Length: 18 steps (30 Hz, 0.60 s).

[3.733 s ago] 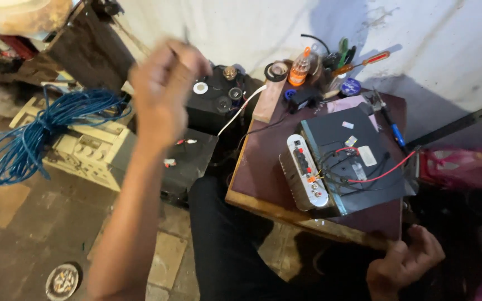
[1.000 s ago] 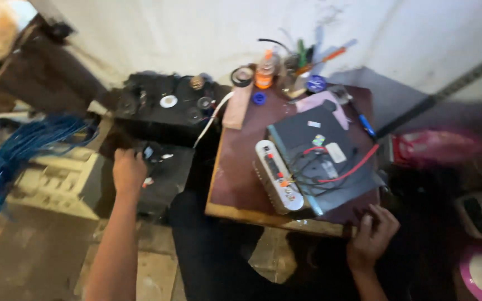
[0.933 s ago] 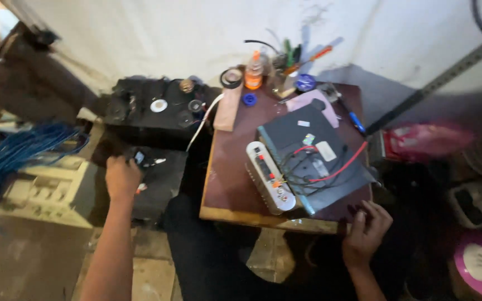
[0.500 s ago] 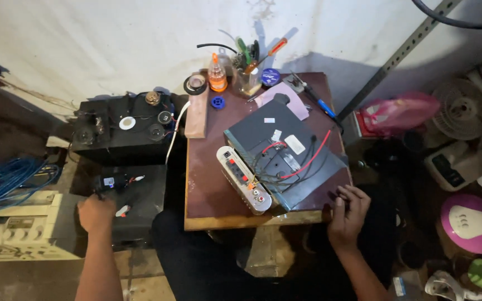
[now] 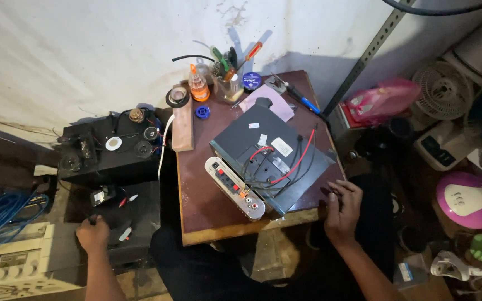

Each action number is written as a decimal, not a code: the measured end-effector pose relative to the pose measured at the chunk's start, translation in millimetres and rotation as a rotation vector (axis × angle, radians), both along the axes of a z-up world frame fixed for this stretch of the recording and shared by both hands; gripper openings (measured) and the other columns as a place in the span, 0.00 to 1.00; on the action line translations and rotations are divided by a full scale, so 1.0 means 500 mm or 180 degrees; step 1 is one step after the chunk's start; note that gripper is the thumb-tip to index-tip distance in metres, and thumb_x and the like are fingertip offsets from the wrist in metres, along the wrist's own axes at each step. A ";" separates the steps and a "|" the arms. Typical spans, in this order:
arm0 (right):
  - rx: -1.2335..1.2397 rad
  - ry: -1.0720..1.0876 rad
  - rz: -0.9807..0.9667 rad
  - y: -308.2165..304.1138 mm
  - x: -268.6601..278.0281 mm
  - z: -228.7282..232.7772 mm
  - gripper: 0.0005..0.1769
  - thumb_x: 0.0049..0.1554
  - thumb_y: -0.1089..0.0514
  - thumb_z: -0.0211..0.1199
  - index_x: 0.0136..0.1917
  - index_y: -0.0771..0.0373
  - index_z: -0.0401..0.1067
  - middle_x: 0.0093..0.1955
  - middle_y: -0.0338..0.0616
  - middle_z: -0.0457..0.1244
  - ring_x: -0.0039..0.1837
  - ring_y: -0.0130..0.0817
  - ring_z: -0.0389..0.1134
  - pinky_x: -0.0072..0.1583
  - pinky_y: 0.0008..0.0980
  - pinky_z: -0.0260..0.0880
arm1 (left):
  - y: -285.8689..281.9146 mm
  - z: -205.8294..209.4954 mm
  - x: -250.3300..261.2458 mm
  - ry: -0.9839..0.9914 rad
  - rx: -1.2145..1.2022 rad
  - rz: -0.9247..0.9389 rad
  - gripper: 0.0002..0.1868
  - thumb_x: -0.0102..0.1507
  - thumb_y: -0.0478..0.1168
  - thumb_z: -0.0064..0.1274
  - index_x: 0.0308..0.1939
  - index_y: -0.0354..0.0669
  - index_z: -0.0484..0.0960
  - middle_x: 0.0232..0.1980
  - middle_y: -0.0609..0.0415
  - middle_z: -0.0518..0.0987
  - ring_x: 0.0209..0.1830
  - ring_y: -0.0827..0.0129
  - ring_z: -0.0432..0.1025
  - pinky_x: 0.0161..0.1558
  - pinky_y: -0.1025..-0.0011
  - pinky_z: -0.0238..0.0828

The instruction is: The person moves a speaker and a power inverter onto a wooden table. They then use a screwdriver to tighten screws on the inverter's terminal block, securing the connected wires.

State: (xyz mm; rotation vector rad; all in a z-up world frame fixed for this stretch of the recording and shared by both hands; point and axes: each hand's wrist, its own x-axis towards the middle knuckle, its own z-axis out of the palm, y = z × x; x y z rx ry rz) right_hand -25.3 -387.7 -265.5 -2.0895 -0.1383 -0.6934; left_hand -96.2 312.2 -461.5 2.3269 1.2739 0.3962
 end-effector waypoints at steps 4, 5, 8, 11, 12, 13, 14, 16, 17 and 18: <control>-0.0047 -0.0022 -0.0015 0.003 0.002 -0.003 0.11 0.70 0.64 0.49 0.58 0.64 0.72 0.62 0.51 0.55 0.66 0.52 0.60 0.65 0.47 0.64 | -0.034 0.045 0.005 0.0465 0.0120 0.0063 0.24 0.69 0.46 0.55 0.62 0.32 0.83 0.51 0.32 0.81 0.50 0.39 0.77 0.47 0.46 0.73; -0.0056 -0.0020 -0.0001 0.002 0.001 -0.002 0.11 0.70 0.62 0.49 0.58 0.64 0.72 0.62 0.50 0.55 0.66 0.53 0.60 0.65 0.48 0.64 | -0.048 0.059 0.003 0.0523 0.0208 0.0110 0.25 0.68 0.45 0.56 0.63 0.30 0.81 0.52 0.31 0.80 0.52 0.39 0.76 0.50 0.47 0.72; -0.0020 -0.0003 0.0032 0.005 -0.001 0.003 0.11 0.70 0.62 0.48 0.58 0.63 0.71 0.62 0.51 0.55 0.66 0.54 0.60 0.66 0.49 0.63 | -0.084 0.089 -0.007 0.0522 0.0358 0.0140 0.27 0.67 0.43 0.58 0.65 0.24 0.78 0.53 0.28 0.79 0.54 0.38 0.75 0.54 0.48 0.72; -0.0048 -0.0042 0.0046 0.001 0.003 0.003 0.11 0.70 0.62 0.49 0.58 0.63 0.72 0.61 0.50 0.55 0.66 0.54 0.60 0.65 0.48 0.63 | -0.110 0.118 -0.017 0.0459 0.0417 0.0135 0.28 0.67 0.41 0.60 0.65 0.21 0.76 0.53 0.26 0.78 0.54 0.36 0.74 0.55 0.49 0.72; -0.0124 -0.0093 0.0041 -0.002 0.005 0.002 0.10 0.70 0.61 0.49 0.57 0.63 0.72 0.60 0.49 0.55 0.67 0.54 0.60 0.65 0.47 0.63 | -0.118 0.128 -0.021 0.0461 0.0412 0.0148 0.29 0.67 0.41 0.60 0.65 0.20 0.75 0.53 0.25 0.77 0.54 0.36 0.74 0.54 0.49 0.72; -0.0124 -0.0088 0.0056 -0.002 0.003 -0.003 0.10 0.70 0.61 0.49 0.57 0.63 0.72 0.60 0.49 0.55 0.67 0.54 0.60 0.65 0.47 0.63 | -0.123 0.137 -0.023 0.0467 0.0411 0.0161 0.29 0.67 0.41 0.60 0.65 0.20 0.75 0.53 0.25 0.77 0.54 0.36 0.74 0.54 0.49 0.72; -0.0105 -0.0099 0.0036 -0.001 0.003 -0.007 0.10 0.70 0.62 0.49 0.57 0.63 0.72 0.60 0.49 0.55 0.68 0.54 0.60 0.67 0.48 0.61 | -0.128 0.145 -0.023 0.0457 0.0464 0.0137 0.29 0.66 0.40 0.61 0.63 0.19 0.75 0.52 0.24 0.77 0.53 0.35 0.75 0.53 0.49 0.73; -0.0086 -0.0111 0.0035 -0.001 0.004 -0.010 0.10 0.70 0.63 0.49 0.57 0.63 0.72 0.59 0.48 0.55 0.69 0.54 0.59 0.68 0.50 0.59 | -0.140 0.160 -0.025 0.0448 0.0515 0.0130 0.28 0.65 0.40 0.62 0.62 0.18 0.76 0.51 0.23 0.76 0.52 0.33 0.75 0.52 0.49 0.75; -0.0121 -0.0177 0.0041 -0.001 0.004 -0.007 0.11 0.70 0.64 0.49 0.58 0.64 0.72 0.59 0.49 0.55 0.68 0.55 0.59 0.69 0.51 0.58 | -0.148 0.168 -0.028 0.0433 0.0469 0.0116 0.31 0.65 0.41 0.62 0.65 0.18 0.73 0.54 0.23 0.74 0.54 0.33 0.74 0.54 0.50 0.74; -0.0154 -0.0241 0.0041 0.000 0.003 -0.005 0.11 0.70 0.64 0.48 0.58 0.65 0.72 0.58 0.50 0.55 0.67 0.56 0.59 0.69 0.52 0.58 | -0.154 0.176 -0.030 0.0419 0.0425 0.0096 0.35 0.65 0.43 0.61 0.67 0.18 0.70 0.58 0.24 0.72 0.56 0.32 0.73 0.56 0.50 0.73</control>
